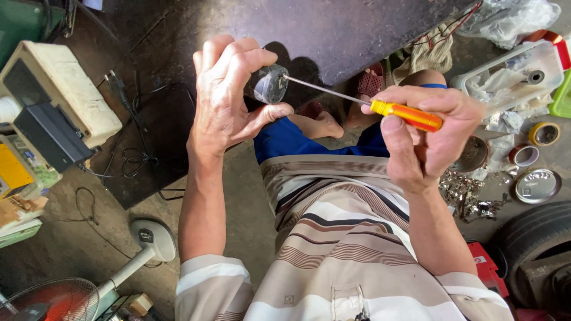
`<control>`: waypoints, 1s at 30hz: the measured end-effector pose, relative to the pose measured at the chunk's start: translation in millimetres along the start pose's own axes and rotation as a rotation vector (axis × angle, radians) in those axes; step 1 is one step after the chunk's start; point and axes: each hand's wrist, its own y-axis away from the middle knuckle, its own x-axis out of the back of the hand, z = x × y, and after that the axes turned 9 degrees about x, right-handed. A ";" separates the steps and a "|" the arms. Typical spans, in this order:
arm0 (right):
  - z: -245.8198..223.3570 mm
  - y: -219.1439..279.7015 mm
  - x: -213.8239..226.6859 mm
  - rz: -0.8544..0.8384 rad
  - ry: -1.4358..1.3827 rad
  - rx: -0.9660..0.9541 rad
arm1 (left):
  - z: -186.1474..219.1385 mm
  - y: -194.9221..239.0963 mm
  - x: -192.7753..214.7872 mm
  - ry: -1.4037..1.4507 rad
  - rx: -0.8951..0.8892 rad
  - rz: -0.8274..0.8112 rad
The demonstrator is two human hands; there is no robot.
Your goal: The person uses a yellow-handled screwdriver to pry open a small cylindrical electronic component, then switches to a green-handled screwdriver to continue prying. The person removes a small internal part, wipes the component with a cloth, and continues prying at the seam.
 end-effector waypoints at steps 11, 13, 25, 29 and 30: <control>-2.6 -5.0 20.6 -0.179 0.252 -0.190 | -0.4 -2.8 -1.3 0.038 -0.025 0.036; -8.9 -14.2 19.2 -0.214 0.337 -0.202 | -0.3 -3.5 -1.2 0.044 -0.023 0.036; -13.2 -15.3 36.9 -0.422 0.541 -0.141 | 0.7 -2.5 -1.1 0.049 -0.012 0.031; 3.5 -15.3 32.6 -0.369 0.370 -0.054 | 2.2 -4.2 -1.6 0.044 -0.028 0.058; 7.3 -18.3 29.8 -0.374 0.218 0.013 | 2.6 -4.0 -1.0 0.038 -0.027 0.064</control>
